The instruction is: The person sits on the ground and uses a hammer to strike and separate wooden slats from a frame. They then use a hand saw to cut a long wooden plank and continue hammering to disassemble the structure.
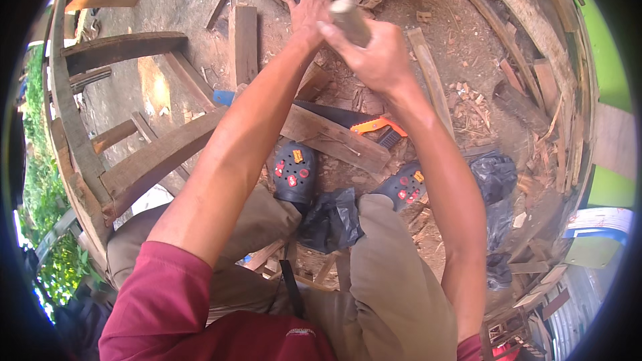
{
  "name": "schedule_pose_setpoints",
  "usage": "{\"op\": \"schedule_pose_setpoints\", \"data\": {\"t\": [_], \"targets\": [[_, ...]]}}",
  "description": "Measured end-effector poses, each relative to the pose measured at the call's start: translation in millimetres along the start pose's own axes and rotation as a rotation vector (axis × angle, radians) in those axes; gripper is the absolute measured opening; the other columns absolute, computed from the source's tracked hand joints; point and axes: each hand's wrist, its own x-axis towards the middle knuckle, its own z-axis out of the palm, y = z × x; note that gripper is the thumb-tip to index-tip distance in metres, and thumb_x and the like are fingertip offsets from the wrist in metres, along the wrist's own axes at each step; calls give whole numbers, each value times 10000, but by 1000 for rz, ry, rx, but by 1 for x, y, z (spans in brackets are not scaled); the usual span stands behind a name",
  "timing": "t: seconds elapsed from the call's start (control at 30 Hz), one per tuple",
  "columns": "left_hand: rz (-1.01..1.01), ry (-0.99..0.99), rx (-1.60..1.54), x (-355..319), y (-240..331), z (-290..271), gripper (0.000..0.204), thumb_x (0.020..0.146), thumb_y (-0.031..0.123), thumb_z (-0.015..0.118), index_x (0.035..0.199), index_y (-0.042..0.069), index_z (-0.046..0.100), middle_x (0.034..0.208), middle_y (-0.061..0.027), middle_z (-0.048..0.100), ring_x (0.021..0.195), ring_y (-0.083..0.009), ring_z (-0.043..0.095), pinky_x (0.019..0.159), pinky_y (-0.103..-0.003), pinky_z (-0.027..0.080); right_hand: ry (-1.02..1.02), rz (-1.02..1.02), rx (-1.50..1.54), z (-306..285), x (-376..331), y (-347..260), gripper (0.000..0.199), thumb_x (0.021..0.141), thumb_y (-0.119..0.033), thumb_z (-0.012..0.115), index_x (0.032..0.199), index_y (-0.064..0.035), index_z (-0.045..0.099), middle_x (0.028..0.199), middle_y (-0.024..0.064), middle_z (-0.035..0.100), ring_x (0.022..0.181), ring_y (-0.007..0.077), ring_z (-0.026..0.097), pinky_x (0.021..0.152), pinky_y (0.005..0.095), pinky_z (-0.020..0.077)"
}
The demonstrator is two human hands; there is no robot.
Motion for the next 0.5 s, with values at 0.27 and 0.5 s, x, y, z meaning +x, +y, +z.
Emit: {"op": "schedule_pose_setpoints", "data": {"t": [0.27,0.5], "targets": [[-83,-54,-75,1,10,-25,485,895,299,464,1262,35,640,1422,-181,523,1416,-340,384,1201,-677,52,76,-43,208,-22,-31,5,289,965,-287,695,795,-83,582,621,-33,529,523,61,476,467,245,353],[-88,9,-121,-9,6,-18,468,926,290,436,1262,35,639,1486,-168,472,1446,-319,347,1205,-669,58,191,-177,706,-61,-104,42,359,992,-195,497,656,-114,400,554,-23,361,474,93,312,473,281,310]]}}
